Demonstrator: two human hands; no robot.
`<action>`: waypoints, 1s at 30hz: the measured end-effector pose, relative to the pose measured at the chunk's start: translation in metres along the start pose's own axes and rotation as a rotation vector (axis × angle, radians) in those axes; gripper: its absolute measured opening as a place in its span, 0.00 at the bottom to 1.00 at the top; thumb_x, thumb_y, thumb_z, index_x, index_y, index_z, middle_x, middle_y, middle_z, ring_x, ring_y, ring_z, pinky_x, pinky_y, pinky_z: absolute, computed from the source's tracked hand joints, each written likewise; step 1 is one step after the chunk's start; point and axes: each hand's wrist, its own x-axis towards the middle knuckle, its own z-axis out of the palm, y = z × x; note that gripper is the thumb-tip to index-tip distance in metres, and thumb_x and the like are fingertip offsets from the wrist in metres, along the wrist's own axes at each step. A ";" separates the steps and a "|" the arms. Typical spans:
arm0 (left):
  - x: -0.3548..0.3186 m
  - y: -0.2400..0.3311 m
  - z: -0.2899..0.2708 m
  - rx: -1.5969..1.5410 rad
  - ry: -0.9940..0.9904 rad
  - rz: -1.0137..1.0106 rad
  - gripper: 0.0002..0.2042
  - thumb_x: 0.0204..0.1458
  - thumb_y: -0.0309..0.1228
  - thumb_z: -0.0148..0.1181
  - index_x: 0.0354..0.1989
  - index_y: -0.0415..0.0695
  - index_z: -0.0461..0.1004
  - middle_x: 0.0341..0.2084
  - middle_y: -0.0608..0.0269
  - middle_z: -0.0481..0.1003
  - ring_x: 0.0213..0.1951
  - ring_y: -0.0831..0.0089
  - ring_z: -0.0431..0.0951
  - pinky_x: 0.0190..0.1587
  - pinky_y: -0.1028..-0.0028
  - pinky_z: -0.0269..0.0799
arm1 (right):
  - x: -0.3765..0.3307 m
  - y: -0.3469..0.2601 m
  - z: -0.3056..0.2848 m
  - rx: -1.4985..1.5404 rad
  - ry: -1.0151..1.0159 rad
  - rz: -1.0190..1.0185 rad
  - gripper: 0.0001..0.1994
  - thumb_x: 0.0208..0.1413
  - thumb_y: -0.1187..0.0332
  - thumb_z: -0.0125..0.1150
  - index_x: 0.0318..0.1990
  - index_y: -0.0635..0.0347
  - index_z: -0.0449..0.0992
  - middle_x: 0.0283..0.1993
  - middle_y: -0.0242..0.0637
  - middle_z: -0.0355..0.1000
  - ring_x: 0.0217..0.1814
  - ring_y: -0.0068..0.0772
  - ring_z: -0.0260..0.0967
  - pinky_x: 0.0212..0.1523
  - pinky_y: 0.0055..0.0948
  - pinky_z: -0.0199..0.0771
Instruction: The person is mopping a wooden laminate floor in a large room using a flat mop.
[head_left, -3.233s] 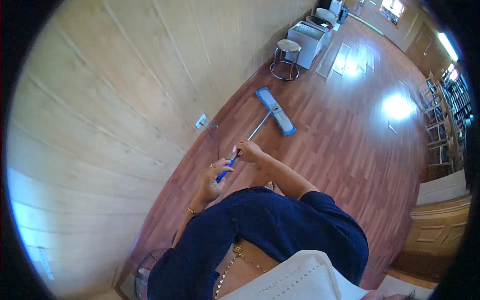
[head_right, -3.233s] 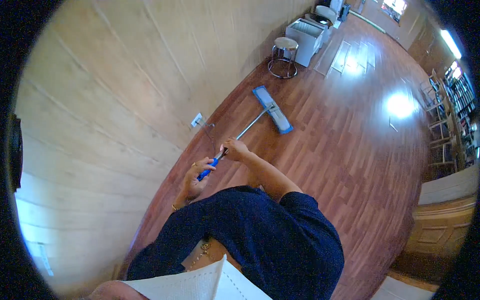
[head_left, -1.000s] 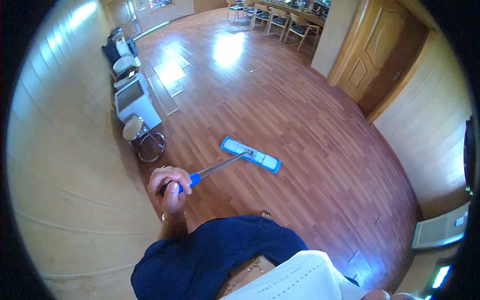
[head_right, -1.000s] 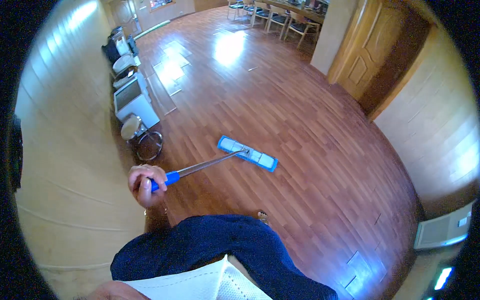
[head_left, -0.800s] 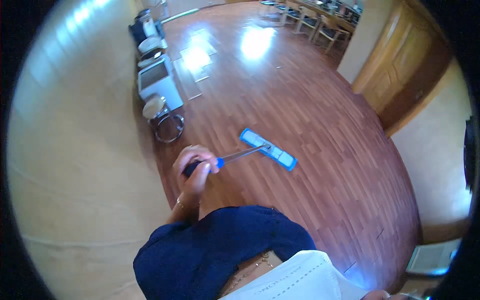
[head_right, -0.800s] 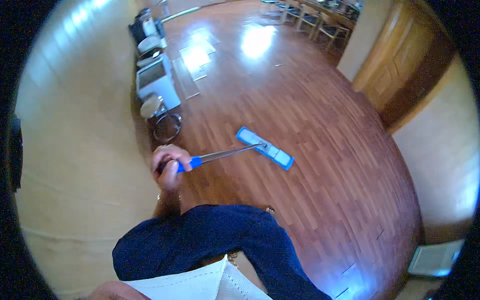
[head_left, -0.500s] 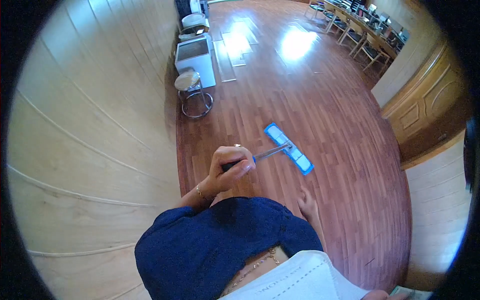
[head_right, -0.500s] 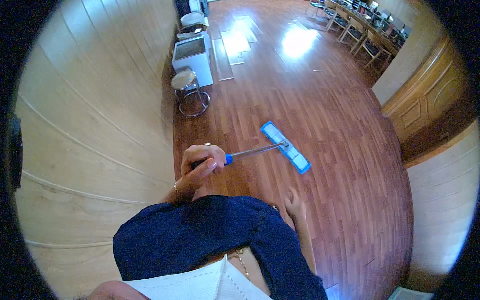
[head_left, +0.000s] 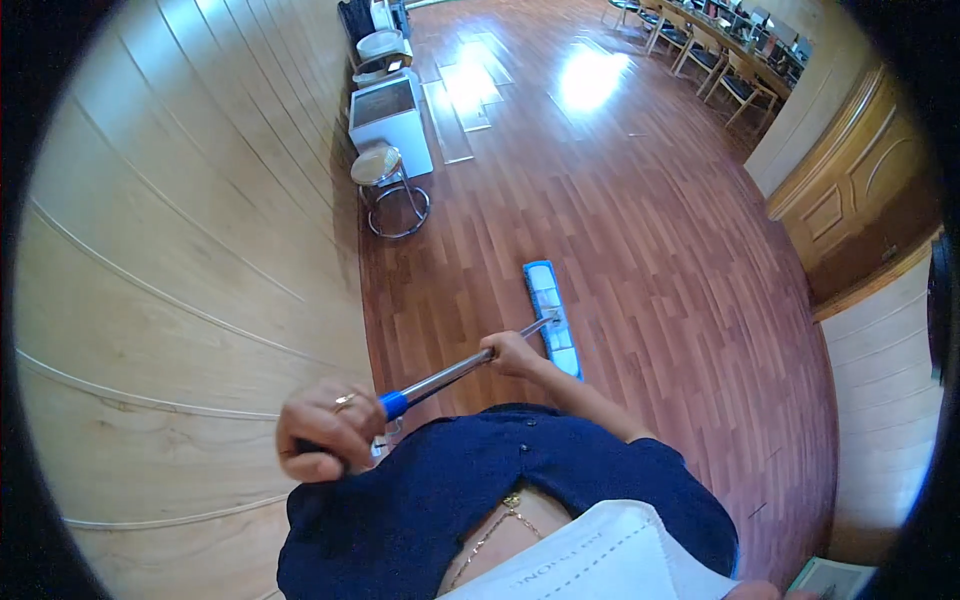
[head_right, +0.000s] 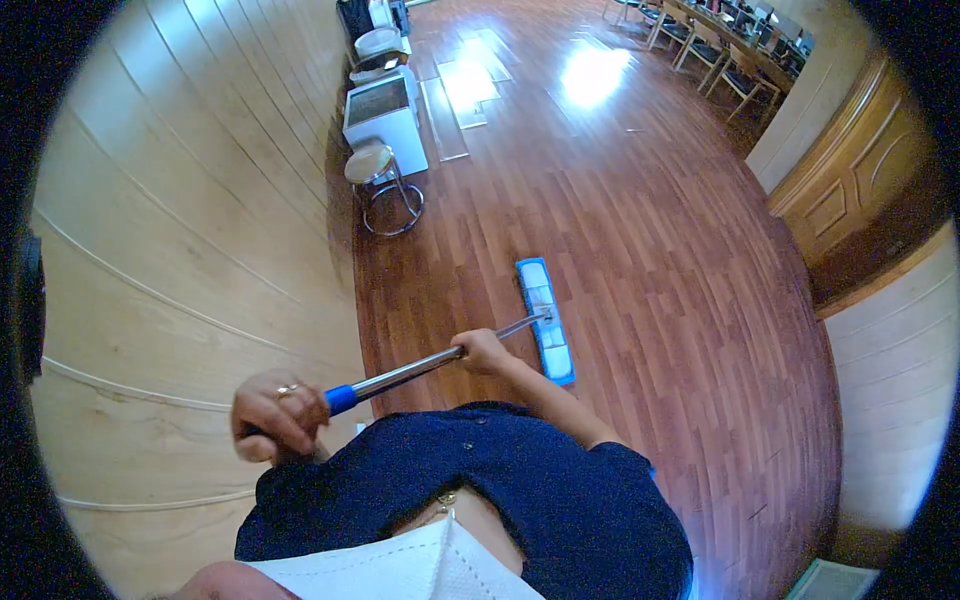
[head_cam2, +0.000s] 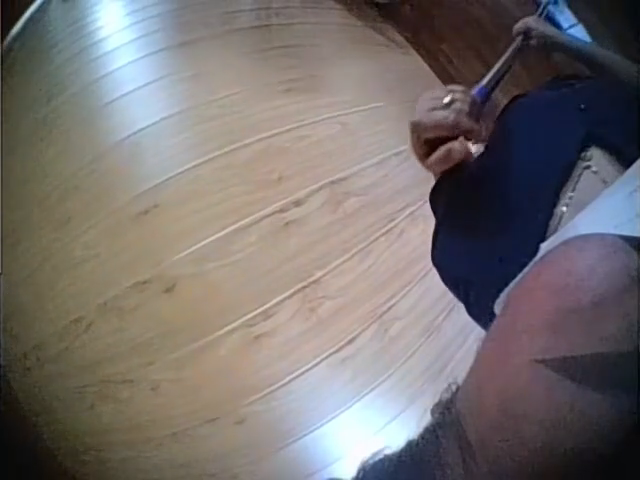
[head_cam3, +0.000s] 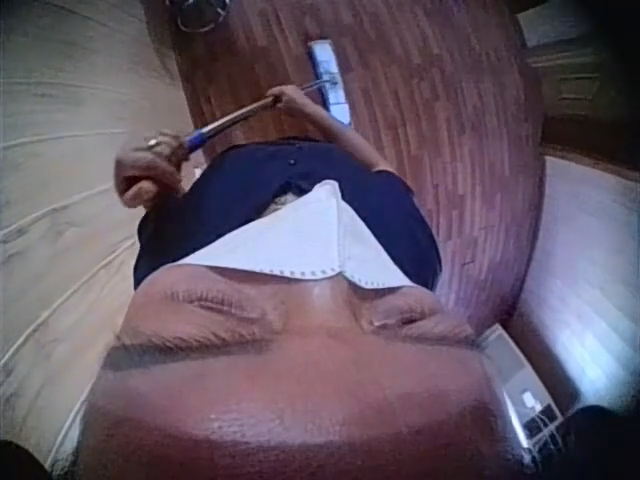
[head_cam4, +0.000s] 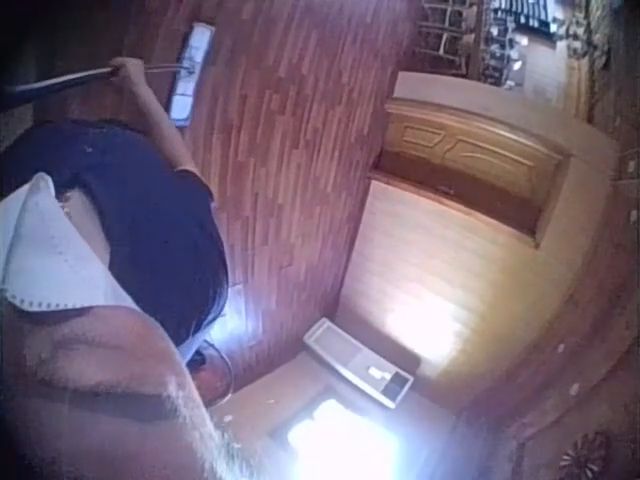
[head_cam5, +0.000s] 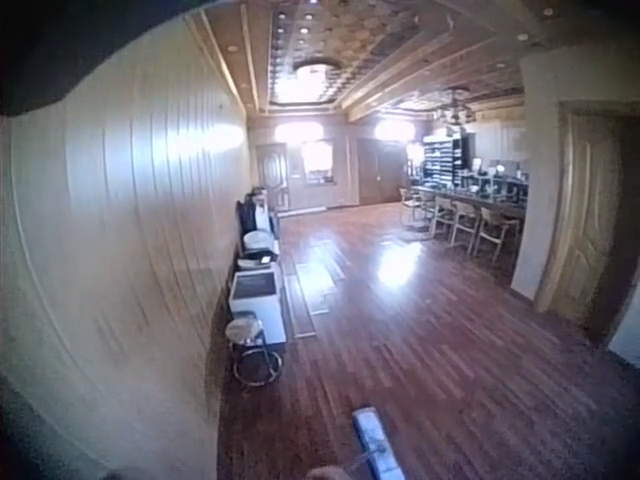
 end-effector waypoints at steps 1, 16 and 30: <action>-0.001 0.010 -0.002 -0.009 -0.044 0.002 0.15 0.52 0.35 0.55 0.27 0.31 0.75 0.14 0.57 0.71 0.15 0.65 0.73 0.25 0.67 0.70 | 0.000 -0.003 0.009 0.037 0.035 -0.082 0.06 0.40 0.69 0.63 0.26 0.57 0.73 0.28 0.46 0.71 0.34 0.49 0.71 0.33 0.41 0.67; 0.068 -0.144 -0.045 -0.561 -0.368 0.205 0.16 0.51 0.39 0.63 0.28 0.34 0.77 0.14 0.59 0.72 0.17 0.67 0.72 0.25 0.69 0.68 | -0.092 0.083 0.014 -0.123 0.541 0.325 0.09 0.46 0.61 0.60 0.21 0.53 0.73 0.26 0.43 0.72 0.33 0.53 0.71 0.34 0.46 0.70; 0.214 -0.304 0.103 -0.756 -0.793 -0.279 0.05 0.40 0.30 0.62 0.22 0.43 0.76 0.22 0.62 0.77 0.29 0.70 0.76 0.52 0.65 0.59 | -0.342 0.111 0.029 -0.181 1.467 0.994 0.10 0.38 0.69 0.67 0.22 0.59 0.70 0.27 0.43 0.70 0.34 0.51 0.69 0.35 0.44 0.67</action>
